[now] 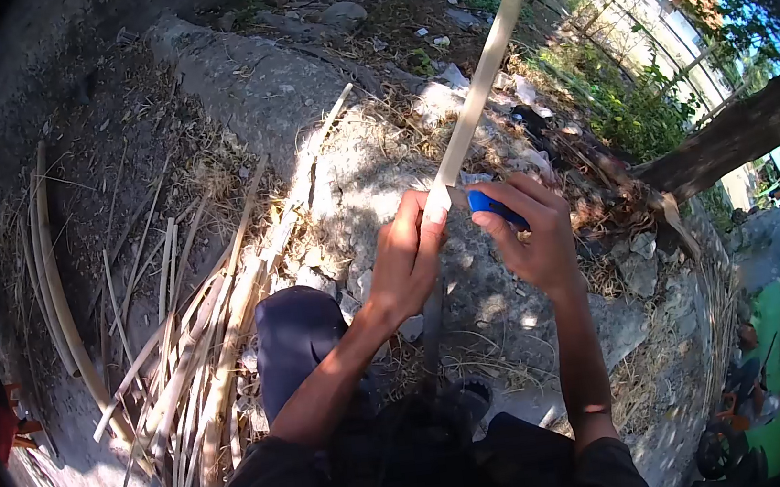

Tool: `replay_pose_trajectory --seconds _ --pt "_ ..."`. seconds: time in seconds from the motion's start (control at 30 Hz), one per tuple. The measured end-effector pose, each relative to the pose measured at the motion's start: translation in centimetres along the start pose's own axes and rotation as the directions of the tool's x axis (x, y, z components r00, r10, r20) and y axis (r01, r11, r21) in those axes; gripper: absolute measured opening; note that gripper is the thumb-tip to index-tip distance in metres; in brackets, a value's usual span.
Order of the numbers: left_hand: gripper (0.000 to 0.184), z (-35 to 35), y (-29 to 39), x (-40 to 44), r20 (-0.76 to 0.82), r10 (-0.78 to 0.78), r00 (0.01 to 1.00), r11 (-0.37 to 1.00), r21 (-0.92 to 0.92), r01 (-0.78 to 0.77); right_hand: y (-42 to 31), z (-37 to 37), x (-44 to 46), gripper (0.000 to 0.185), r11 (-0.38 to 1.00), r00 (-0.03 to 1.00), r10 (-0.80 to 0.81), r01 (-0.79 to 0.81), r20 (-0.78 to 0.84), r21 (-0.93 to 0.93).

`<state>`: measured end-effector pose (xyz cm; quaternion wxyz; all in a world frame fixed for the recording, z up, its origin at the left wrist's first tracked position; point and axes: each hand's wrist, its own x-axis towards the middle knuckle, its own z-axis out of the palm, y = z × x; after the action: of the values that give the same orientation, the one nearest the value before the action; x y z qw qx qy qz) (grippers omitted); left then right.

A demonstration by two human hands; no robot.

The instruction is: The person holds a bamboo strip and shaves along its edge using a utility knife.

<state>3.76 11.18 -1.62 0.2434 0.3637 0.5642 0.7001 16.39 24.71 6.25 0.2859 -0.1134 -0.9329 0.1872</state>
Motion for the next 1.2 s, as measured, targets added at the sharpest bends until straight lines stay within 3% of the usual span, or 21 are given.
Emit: replay_pose_trajectory --seconds 0.2,0.6,1.2 --pt "0.021 -0.1 0.3 -0.1 0.02 0.094 0.995 0.988 0.121 -0.095 -0.1 -0.2 0.1 0.03 1.0 1.0 -0.028 0.028 -0.006 0.005" --pt "0.024 -0.3 1.5 -0.5 0.071 -0.026 0.997 0.999 0.045 0.023 -0.3 0.4 0.1 0.028 0.986 0.989 -0.122 0.112 -0.081 -0.123" --pt "0.018 -0.1 1.4 -0.8 -0.01 0.048 0.999 0.996 0.077 -0.047 0.2 0.1 0.9 0.026 0.977 0.981 -0.148 0.125 -0.128 -0.173"
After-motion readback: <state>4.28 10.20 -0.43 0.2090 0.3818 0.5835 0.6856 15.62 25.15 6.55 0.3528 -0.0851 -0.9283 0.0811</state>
